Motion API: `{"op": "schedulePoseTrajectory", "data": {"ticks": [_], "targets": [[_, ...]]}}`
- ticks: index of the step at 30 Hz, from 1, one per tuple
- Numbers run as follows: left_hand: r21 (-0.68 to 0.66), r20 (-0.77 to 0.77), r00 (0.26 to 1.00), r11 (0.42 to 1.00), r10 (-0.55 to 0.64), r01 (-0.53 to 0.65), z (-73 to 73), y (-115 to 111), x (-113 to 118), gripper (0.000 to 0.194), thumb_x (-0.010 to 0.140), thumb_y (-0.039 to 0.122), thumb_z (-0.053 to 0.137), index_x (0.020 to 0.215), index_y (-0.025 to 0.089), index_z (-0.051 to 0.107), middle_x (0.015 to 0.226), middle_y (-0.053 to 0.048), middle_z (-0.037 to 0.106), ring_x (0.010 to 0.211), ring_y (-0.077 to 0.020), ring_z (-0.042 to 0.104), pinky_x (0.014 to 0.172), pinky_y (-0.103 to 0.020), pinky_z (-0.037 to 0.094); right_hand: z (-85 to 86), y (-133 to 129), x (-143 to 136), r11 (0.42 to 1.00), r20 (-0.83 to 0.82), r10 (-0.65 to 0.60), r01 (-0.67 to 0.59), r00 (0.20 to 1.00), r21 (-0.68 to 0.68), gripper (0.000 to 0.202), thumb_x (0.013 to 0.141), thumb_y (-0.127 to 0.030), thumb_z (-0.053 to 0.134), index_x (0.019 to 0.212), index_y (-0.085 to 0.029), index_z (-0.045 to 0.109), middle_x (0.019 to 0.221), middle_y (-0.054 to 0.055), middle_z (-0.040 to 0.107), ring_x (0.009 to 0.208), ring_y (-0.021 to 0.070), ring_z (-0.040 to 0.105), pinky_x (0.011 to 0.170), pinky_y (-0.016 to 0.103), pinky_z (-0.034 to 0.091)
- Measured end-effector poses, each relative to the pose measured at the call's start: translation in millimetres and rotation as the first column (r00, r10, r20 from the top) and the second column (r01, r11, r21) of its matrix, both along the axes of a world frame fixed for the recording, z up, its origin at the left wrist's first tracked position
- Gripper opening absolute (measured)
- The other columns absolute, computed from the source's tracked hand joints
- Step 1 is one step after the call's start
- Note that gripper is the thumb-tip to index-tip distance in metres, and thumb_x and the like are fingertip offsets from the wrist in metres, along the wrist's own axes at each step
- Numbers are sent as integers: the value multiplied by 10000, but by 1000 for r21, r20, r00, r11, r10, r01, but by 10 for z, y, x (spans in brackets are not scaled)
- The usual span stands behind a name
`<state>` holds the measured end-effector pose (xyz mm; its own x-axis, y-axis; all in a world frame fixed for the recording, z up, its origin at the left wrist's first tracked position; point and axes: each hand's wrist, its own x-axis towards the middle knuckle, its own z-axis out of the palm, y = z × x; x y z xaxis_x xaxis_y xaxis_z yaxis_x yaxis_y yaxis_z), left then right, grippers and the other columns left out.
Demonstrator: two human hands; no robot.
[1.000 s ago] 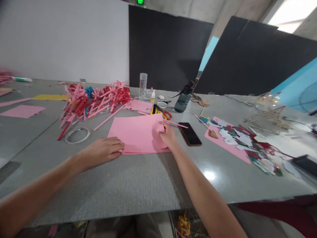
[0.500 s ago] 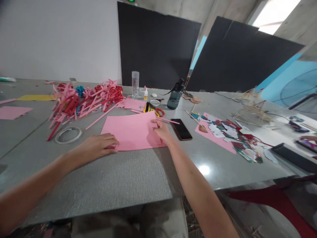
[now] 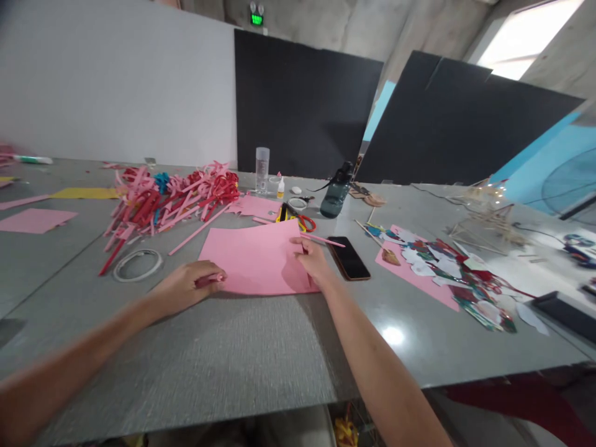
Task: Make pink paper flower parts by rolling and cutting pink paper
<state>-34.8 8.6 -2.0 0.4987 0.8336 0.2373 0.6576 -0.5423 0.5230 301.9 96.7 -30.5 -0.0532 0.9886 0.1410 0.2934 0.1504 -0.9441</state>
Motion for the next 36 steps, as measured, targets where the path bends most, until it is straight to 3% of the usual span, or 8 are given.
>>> {"op": "schedulePoseTrajectory", "data": {"ticks": [3, 6, 9, 14, 18, 23, 31, 36], "targets": [[-50, 100, 982, 986, 162, -158, -14, 22, -45, 250, 954, 379, 494, 974, 196, 664, 878, -20, 683, 783, -161, 623, 709, -268, 459, 1, 2, 30, 999, -110, 2, -6, 994, -44, 489, 601, -135, 601, 1072, -201, 711, 921, 5, 730, 708, 156, 610, 660, 272, 467], [-79, 190, 945, 964, 265, -255, -83, 65, -65, 285, 961, 338, 452, 1109, 177, 636, 1066, -63, 682, 990, -203, 631, 870, -339, 481, 7, 13, 62, 996, -224, -19, -1, 975, -86, 479, 575, -157, 646, 1048, -193, 711, 767, -28, 681, 557, 109, 516, 544, 235, 390], [-140, 286, 906, 949, 313, -283, -148, 78, -39, 342, 969, 352, 423, 1162, 167, 638, 1206, -106, 643, 1106, -230, 611, 912, -375, 499, 25, 23, 83, 992, -329, -49, 6, 943, -130, 501, 542, -158, 713, 1041, -197, 698, 694, -40, 640, 549, 109, 527, 533, 234, 388], [-206, 399, 831, 921, 386, -329, -146, 56, 12, 392, 954, 479, 467, 1016, 168, 696, 1373, -144, 571, 999, -216, 649, 700, -293, 545, 59, 19, 95, 983, -454, -90, 7, 886, -182, 529, 511, -120, 775, 1021, -216, 675, 638, -55, 584, 580, 129, 571, 557, 253, 437], [-185, 390, 840, 925, 378, -331, -137, 101, -40, 390, 929, 527, 510, 871, 204, 721, 1215, -124, 683, 1277, -288, 541, 809, -309, 532, 89, 0, 89, 978, -502, -101, -7, 859, -209, 543, 492, -111, 798, 1014, -202, 678, 654, -43, 605, 587, 123, 572, 556, 244, 435], [-251, 397, 847, 929, 354, -271, -210, 189, -114, 439, 924, 532, 518, 1063, 170, 724, 968, -61, 715, 848, -198, 649, 732, -294, 518, 139, -21, 94, 975, -530, -88, -37, 843, -220, 556, 469, -96, 803, 1005, -190, 691, 686, -39, 620, 572, 99, 550, 540, 224, 407], [-314, 411, 798, 891, 440, -329, -155, 147, -75, 474, 873, 542, 593, 1090, 141, 724, 1077, -99, 736, 757, -193, 640, 626, -286, 475, 204, -72, 45, 971, -525, -84, -49, 847, -234, 510, 466, -80, 790, 962, -178, 721, 694, -31, 635, 560, 99, 540, 531, 232, 388], [-216, 456, 786, 908, 418, -359, -156, 145, -71, 491, 872, 502, 611, 1219, 158, 647, 1207, -110, 688, 1036, -245, 650, 892, -369, 498, 242, -108, -26, 972, -531, -95, -38, 842, -234, 494, 460, -66, 782, 934, -201, 739, 771, -24, 661, 588, 96, 542, 549, 234, 409]]}}
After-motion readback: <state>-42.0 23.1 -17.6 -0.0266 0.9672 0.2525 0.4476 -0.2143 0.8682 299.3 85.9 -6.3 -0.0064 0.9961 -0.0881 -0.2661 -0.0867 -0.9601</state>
